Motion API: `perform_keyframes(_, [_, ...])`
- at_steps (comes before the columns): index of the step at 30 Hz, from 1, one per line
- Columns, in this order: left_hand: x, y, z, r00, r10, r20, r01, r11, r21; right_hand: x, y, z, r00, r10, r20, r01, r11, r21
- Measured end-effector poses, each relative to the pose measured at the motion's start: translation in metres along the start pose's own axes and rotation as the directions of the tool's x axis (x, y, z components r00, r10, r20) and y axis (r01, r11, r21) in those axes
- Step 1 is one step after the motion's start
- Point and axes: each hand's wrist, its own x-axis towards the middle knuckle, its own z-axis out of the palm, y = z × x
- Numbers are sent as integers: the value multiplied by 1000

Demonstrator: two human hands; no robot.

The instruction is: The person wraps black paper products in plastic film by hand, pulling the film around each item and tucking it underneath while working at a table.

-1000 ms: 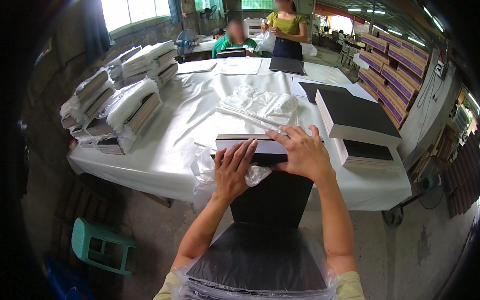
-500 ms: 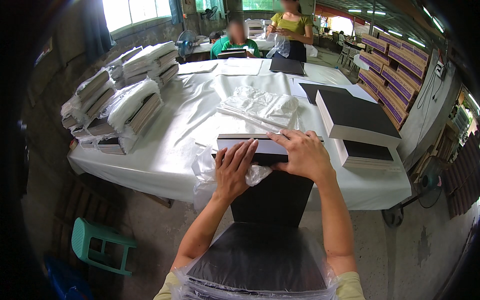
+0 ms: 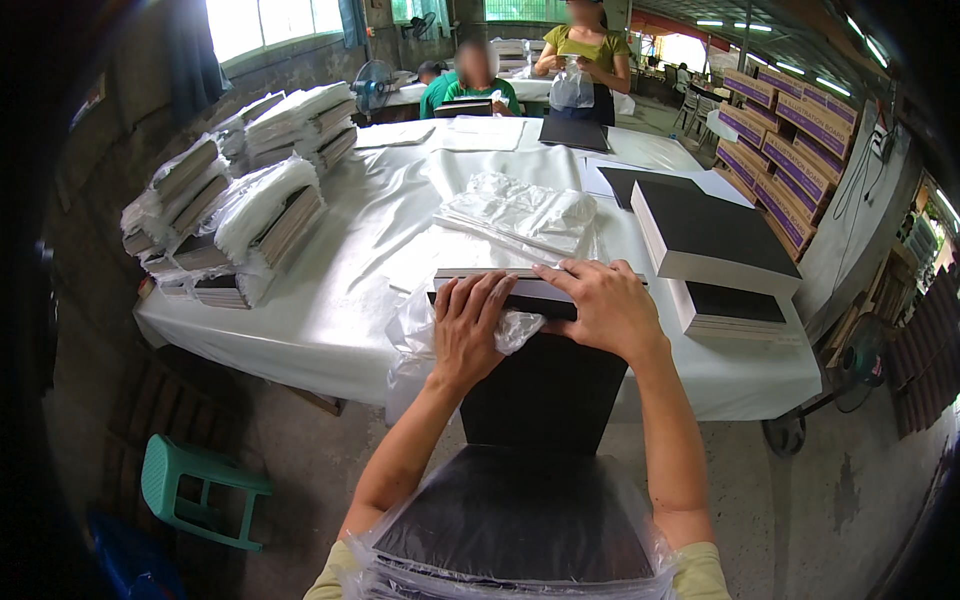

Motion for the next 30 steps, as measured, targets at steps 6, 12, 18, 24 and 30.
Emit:
perform_keyframes(6, [-5, 8, 3, 998, -54, -12, 54, 999, 1, -2, 0, 0, 999, 27, -29, -25, 998, 58])
perform_keyframes(12, [-6, 3, 9, 999, -33, -30, 35, 998, 58, -2, -1, 0, 997, -1, -81, 5, 999, 53])
perform_keyframes(18, [-8, 2, 8, 999, -30, -28, 31, 998, 56, -1, -3, -2, 998, 16, -59, -11, 997, 74])
perform_keyframes(24, [-6, 7, 3, 998, -58, -1, 58, 998, -7, -4, -1, 2, 996, 9, -89, -5, 999, 45])
perform_keyframes(30, [-6, 6, 3, 998, -66, 11, 66, 998, -1, -4, -4, 0, 995, -13, -96, 13, 1000, -3])
